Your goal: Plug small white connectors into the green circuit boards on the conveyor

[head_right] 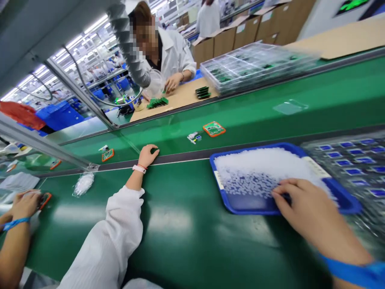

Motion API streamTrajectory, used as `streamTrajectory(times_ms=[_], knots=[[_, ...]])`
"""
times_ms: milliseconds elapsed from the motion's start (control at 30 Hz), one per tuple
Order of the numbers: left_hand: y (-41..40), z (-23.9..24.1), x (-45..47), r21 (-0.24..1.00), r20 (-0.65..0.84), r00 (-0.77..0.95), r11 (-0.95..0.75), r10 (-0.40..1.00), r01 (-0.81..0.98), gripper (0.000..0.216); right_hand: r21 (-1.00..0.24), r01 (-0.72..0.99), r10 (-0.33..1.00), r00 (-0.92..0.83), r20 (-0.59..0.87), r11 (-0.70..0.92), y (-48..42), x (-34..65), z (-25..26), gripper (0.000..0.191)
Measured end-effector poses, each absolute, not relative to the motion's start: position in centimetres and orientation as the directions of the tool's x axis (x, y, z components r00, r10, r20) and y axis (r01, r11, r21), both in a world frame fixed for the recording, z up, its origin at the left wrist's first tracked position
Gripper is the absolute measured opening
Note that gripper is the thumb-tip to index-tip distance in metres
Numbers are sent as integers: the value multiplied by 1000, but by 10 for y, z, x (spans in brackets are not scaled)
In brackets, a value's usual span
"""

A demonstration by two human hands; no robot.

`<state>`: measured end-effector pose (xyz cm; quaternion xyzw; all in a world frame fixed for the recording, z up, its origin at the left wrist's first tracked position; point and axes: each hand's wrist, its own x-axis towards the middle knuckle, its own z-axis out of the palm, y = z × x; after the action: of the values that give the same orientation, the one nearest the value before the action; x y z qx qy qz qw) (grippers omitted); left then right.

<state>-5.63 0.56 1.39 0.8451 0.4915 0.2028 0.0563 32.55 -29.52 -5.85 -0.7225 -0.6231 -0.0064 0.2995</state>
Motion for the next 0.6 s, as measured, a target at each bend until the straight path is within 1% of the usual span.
streamTrajectory(times_ms=[33,100,167,233,300,367,467,533,600], knots=[[4,16,-52,300,294,437,-517,850,802,20,-369,929,888,205,412,-43,-295,319,-51,21],[-1,20,-37,314,311,454,-541,835,780,23,-307,950,875,193,444,-54,-295,309,-38,23],[-8,21,-13,330,338,506,-603,793,726,26,-310,947,866,222,448,-82,-295,302,-29,22],[-16,20,17,330,359,583,-683,729,651,29,-334,935,871,258,418,-116,-296,298,-24,21],[-22,19,48,313,347,637,-725,688,613,32,-358,922,877,287,386,-144,-297,296,-21,19],[-23,18,75,282,302,640,-707,707,648,32,-372,914,876,308,371,-163,-298,294,-18,18],[-15,18,99,236,245,574,-622,781,746,27,-373,909,874,327,359,-186,-299,291,-13,16],[-9,18,104,219,236,540,-586,808,781,24,-371,908,878,329,348,-194,-299,290,-10,16],[-6,19,106,206,259,537,-590,803,781,23,-373,908,884,324,338,-190,-300,289,-7,16]])
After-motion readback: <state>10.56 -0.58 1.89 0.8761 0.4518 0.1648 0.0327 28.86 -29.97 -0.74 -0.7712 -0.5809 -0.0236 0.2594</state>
